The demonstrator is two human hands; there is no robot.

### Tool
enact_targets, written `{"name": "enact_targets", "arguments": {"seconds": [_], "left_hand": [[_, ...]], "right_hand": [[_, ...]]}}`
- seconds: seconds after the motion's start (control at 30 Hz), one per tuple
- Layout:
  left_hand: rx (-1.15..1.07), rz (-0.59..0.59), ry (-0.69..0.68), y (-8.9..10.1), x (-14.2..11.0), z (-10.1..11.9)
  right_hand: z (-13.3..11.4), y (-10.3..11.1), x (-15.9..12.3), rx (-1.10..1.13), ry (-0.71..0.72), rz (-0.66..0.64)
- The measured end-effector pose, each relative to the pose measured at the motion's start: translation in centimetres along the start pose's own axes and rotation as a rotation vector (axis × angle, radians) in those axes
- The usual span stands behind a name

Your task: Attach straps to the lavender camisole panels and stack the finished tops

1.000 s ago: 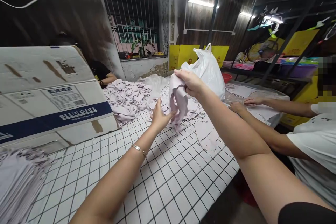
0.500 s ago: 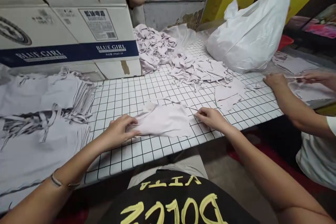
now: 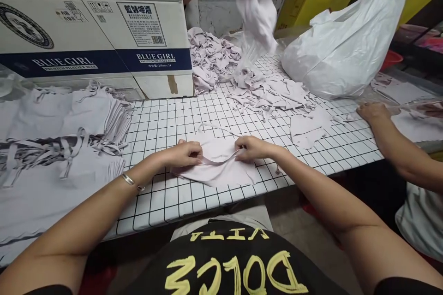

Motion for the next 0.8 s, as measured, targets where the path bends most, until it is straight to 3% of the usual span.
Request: {"name": "enact_targets", "arguments": {"seconds": [0.07,0.1,0.2,0.23,0.27,0.37,0.43,0.5,0.57,0.67,0.73,0.8], "left_hand": [[-0.104,0.006,-0.002,0.9,-0.1,-0.1],[-0.113,0.073,0.026,1.5,-0.1,-0.3],[0.035,0.542,0.143,3.4,-1.0,0.0],[0.087,0.667,0.169,3.2,-1.7,0.4],[0.132,0.714,0.177,2.3,-2.3,1.0],[0.270,0.531,0.148,-2.5,-3.5,2.4],[0.379,0.491,0.180,-5.0,-4.6,2.3],[0.445,0.546,0.232,-6.1,-5.7,1.4],[0.449,0.558,0.243,-6.1,-6.5,0.4],[0.372,0.546,0.246,-2.9,-6.8,-0.7],[0.322,0.592,0.318,2.0,-6.2,-0.8],[0.252,0.645,0.452,8.7,-5.0,-0.7]], "right_hand": [[0.8,1.5,-0.5,0.143,-0.012,0.003],[1.3,2.4,-0.8,0.167,-0.042,0.042],[2.5,4.5,-2.4,-0.020,-0.154,0.329],[2.5,4.4,-3.1,-0.103,-0.156,0.399],[2.4,3.6,-3.7,-0.168,-0.131,0.423],[1.8,-0.5,-5.4,-0.215,-0.006,0.340],[1.9,-2.4,-6.4,-0.211,0.004,0.366],[2.3,-2.8,-7.2,-0.198,-0.035,0.440],[2.5,-1.9,-7.8,-0.163,-0.098,0.482],[1.9,2.2,-7.7,-0.165,-0.192,0.505],[0.7,6.8,-6.3,-0.246,-0.239,0.509],[-0.6,12.4,-3.7,-0.260,-0.284,0.471]]}}
Point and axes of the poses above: each hand's wrist, its own x-axis towards the middle knuckle, its own y-axis out of the back of the hand, z = x × y, the point moved 5 cm from there along x, towards the middle knuckle, and after that the axes turned 2 degrees about z, right-handed, at the moved point
